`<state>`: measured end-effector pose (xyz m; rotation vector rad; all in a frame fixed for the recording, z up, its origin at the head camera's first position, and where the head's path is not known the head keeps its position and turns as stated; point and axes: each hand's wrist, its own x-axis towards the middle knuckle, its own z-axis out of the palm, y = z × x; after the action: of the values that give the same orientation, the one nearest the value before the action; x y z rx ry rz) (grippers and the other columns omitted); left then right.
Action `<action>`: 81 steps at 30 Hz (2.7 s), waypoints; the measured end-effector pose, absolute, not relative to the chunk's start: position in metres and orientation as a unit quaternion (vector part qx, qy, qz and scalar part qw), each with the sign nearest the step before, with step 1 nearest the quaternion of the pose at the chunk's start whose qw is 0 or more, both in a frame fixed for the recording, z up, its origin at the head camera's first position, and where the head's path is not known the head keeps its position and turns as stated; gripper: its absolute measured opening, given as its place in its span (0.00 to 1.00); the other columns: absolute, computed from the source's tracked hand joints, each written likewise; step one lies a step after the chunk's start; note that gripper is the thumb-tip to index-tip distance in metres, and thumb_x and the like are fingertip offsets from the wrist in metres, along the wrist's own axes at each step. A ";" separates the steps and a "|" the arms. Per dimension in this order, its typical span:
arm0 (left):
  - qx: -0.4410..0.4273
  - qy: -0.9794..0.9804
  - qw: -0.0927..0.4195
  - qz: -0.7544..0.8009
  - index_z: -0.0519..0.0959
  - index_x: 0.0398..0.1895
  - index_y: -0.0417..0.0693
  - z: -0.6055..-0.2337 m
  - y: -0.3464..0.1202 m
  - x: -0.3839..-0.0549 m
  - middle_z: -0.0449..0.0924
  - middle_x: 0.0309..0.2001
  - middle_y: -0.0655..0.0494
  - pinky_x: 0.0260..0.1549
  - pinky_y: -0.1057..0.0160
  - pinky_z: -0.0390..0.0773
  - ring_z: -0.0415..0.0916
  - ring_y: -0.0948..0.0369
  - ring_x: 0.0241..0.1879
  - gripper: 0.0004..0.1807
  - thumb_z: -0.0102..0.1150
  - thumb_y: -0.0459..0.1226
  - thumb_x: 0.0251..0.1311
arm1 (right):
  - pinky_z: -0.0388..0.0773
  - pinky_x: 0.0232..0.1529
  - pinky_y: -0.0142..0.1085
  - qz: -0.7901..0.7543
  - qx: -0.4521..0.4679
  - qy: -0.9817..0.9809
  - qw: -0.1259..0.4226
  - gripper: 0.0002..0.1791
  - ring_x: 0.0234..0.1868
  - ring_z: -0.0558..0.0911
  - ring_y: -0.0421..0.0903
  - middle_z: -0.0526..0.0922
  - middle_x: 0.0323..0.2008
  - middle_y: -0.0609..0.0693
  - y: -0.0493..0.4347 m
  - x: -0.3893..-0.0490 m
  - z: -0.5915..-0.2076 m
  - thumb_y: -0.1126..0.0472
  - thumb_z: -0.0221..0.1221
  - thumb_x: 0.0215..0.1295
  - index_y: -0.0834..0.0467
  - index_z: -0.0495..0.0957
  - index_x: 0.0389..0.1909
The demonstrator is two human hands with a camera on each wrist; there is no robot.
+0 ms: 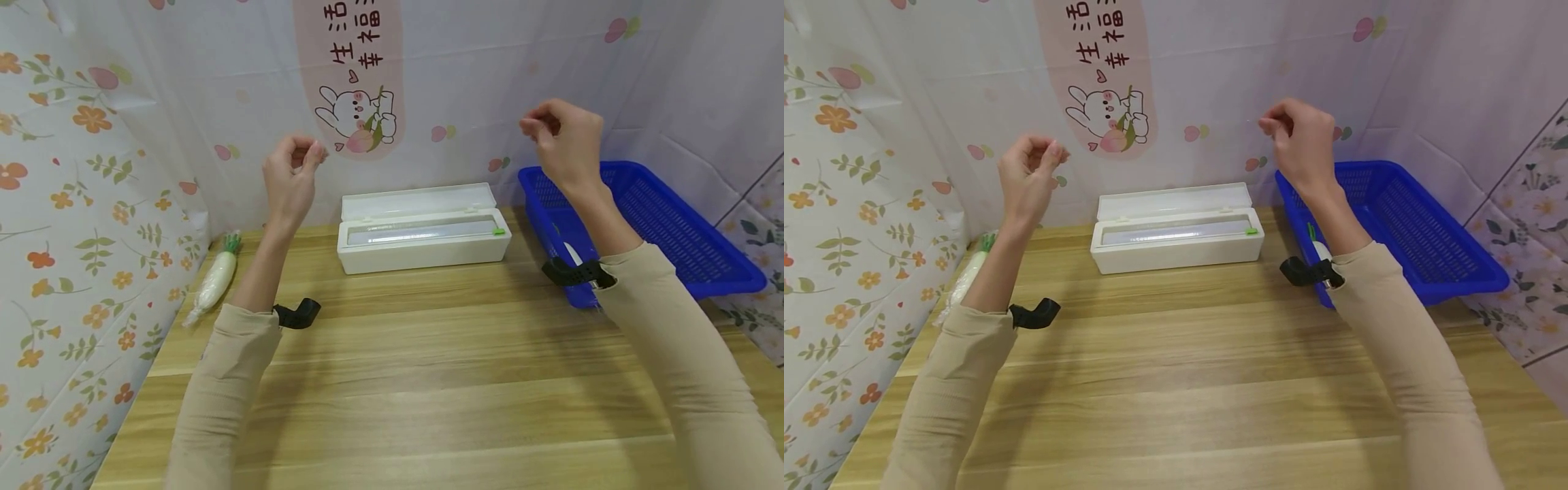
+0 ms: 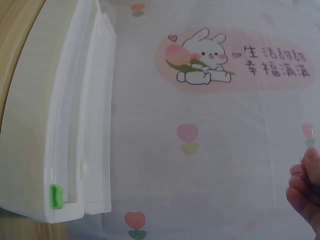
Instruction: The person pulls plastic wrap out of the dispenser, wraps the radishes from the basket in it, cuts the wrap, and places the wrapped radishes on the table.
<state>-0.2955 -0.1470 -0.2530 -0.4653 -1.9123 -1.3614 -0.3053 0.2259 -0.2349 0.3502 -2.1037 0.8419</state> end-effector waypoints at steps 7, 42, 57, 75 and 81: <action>-0.215 -0.723 0.303 -0.582 0.75 0.37 0.37 -0.262 -0.149 -0.283 0.78 0.31 0.55 0.44 0.66 0.77 0.76 0.60 0.34 0.06 0.52 0.31 0.74 | 0.70 0.34 0.18 0.341 0.155 -0.833 0.408 0.13 0.26 0.71 0.20 0.86 0.33 0.63 0.230 -0.287 -0.242 0.61 0.61 0.72 0.70 0.84 0.39; -0.297 -0.750 0.122 -0.578 0.74 0.40 0.26 -0.324 -0.179 -0.232 0.75 0.31 0.44 0.36 0.67 0.77 0.74 0.57 0.32 0.06 0.50 0.26 0.73 | 0.70 0.30 0.24 0.341 0.324 -0.844 0.257 0.06 0.29 0.78 0.30 0.85 0.29 0.47 0.231 -0.211 -0.307 0.73 0.66 0.63 0.61 0.85 0.38; -0.312 -0.792 0.040 -0.524 0.78 0.40 0.36 -0.358 -0.192 -0.221 0.77 0.32 0.46 0.36 0.66 0.78 0.76 0.52 0.32 0.05 0.52 0.28 0.73 | 0.73 0.28 0.27 0.339 0.369 -0.851 0.158 0.04 0.28 0.75 0.36 0.82 0.29 0.40 0.220 -0.200 -0.362 0.69 0.66 0.63 0.57 0.84 0.35; -0.350 -0.844 -0.062 -0.401 0.81 0.37 0.39 -0.388 -0.189 -0.217 0.82 0.34 0.46 0.41 0.59 0.79 0.79 0.57 0.36 0.04 0.59 0.32 0.70 | 0.78 0.30 0.31 0.277 0.383 -0.877 0.087 0.13 0.30 0.76 0.32 0.80 0.27 0.37 0.242 -0.199 -0.411 0.74 0.70 0.56 0.53 0.80 0.28; -0.391 -0.852 -0.097 -0.334 0.82 0.36 0.44 -0.396 -0.184 -0.215 0.82 0.35 0.56 0.38 0.60 0.80 0.79 0.62 0.37 0.04 0.60 0.34 0.69 | 0.79 0.31 0.34 0.255 0.407 -0.874 0.077 0.17 0.31 0.77 0.32 0.80 0.28 0.37 0.255 -0.201 -0.419 0.79 0.69 0.51 0.53 0.81 0.27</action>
<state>-0.2147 -0.1844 -0.3962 -1.3090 -2.8567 -1.1181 -0.2013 0.2555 -0.4187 1.2180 -2.6181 0.7644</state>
